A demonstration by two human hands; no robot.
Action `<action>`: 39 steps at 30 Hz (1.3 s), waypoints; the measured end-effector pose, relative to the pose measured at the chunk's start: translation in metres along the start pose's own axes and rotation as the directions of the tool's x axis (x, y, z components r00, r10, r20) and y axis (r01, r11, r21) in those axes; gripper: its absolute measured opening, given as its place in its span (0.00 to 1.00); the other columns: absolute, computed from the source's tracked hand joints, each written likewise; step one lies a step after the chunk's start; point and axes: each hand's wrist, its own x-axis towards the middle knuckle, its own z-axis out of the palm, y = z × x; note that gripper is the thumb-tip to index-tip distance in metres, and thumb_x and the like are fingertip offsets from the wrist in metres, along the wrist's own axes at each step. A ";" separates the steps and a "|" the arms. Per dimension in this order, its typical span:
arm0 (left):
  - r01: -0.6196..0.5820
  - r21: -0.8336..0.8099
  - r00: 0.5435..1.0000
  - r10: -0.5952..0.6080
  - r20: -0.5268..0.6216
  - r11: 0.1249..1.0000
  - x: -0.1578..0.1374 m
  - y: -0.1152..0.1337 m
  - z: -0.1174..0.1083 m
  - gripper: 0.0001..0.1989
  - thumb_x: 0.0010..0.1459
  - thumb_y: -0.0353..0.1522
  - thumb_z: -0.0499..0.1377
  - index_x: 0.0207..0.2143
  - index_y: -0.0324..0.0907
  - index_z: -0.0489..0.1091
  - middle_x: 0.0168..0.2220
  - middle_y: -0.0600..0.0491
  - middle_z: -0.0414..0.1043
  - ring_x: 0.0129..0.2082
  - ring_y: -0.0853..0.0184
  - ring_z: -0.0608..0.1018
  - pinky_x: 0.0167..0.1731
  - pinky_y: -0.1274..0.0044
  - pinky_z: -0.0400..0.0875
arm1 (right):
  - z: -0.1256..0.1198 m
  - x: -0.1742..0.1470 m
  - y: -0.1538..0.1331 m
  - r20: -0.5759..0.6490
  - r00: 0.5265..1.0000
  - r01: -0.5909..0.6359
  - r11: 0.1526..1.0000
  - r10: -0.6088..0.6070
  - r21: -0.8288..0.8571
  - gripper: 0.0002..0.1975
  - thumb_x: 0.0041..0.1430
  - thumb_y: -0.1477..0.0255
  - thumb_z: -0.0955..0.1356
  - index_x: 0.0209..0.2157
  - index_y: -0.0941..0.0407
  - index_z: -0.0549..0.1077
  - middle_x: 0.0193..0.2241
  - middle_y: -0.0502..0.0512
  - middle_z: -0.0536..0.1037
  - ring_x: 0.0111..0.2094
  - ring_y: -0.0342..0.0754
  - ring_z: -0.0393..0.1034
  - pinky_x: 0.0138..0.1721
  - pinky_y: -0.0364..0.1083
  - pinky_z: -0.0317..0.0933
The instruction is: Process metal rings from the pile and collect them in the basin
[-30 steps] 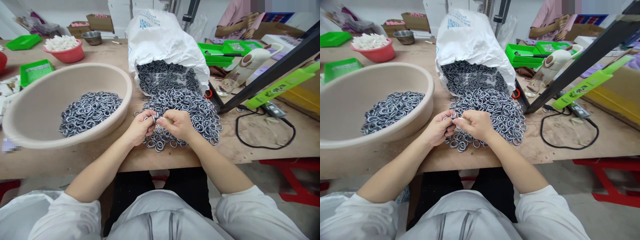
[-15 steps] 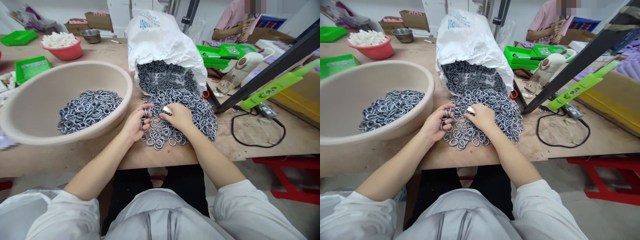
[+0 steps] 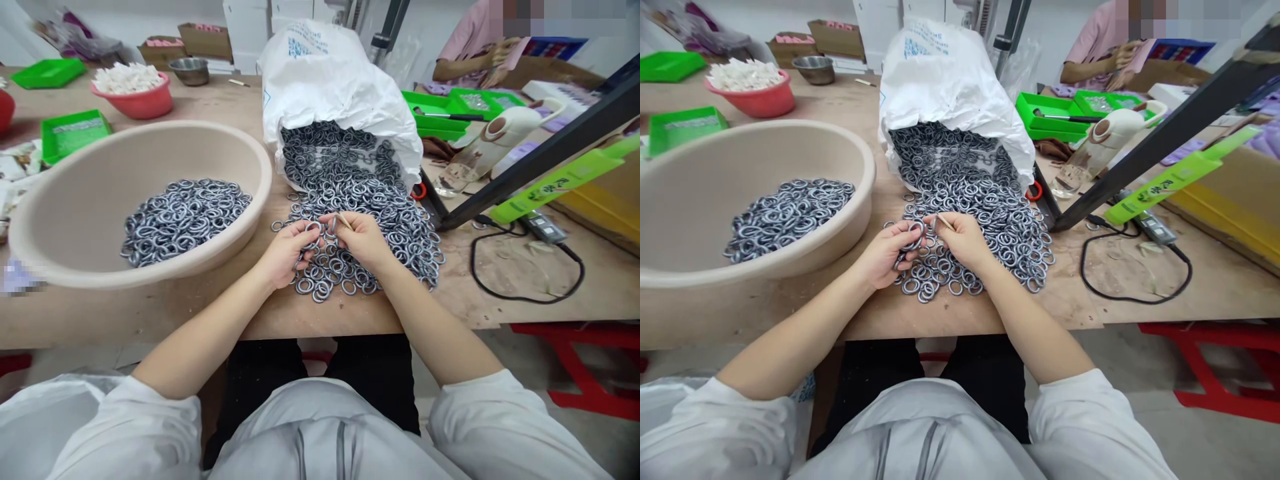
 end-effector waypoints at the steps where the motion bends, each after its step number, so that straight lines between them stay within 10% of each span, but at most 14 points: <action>1: -0.012 0.019 1.000 0.012 0.015 1.000 -0.001 -0.002 0.001 0.10 0.53 0.33 0.65 0.34 0.40 0.67 0.27 0.56 0.69 0.15 0.79 0.62 0.10 0.88 0.46 | 0.003 -0.001 0.000 -0.003 1.000 0.030 0.998 -0.029 0.053 0.19 0.56 0.54 0.70 0.37 0.56 0.78 0.26 0.49 0.74 0.22 0.40 0.61 0.25 0.43 0.57; 22: -0.060 0.054 0.992 0.054 0.118 0.997 -0.004 -0.005 0.000 0.22 0.45 0.44 0.71 0.30 0.41 0.64 0.23 0.60 0.65 0.15 0.81 0.57 0.12 0.87 0.43 | 0.016 -0.017 -0.014 -0.176 0.908 0.276 0.858 -0.380 -0.432 0.08 0.57 0.69 0.66 0.25 0.55 0.73 0.25 0.50 0.71 0.28 0.45 0.63 0.32 0.46 0.58; 29: -0.077 0.075 0.994 0.071 0.077 0.994 -0.003 -0.004 0.000 0.22 0.45 0.44 0.71 0.29 0.40 0.64 0.21 0.60 0.65 0.14 0.81 0.57 0.11 0.86 0.43 | 0.008 -0.017 -0.018 -0.067 0.910 0.375 0.882 -0.408 -0.285 0.10 0.57 0.65 0.68 0.30 0.56 0.77 0.25 0.50 0.70 0.29 0.45 0.64 0.33 0.46 0.59; 39: -0.062 0.065 0.995 0.057 0.084 0.996 -0.004 0.002 -0.001 0.21 0.48 0.43 0.70 0.28 0.41 0.62 0.19 0.62 0.63 0.12 0.81 0.55 0.11 0.86 0.42 | 0.010 -0.013 -0.015 -0.132 0.963 0.217 0.965 -0.237 -0.147 0.22 0.59 0.49 0.66 0.29 0.55 0.70 0.24 0.48 0.67 0.26 0.42 0.59 0.30 0.44 0.55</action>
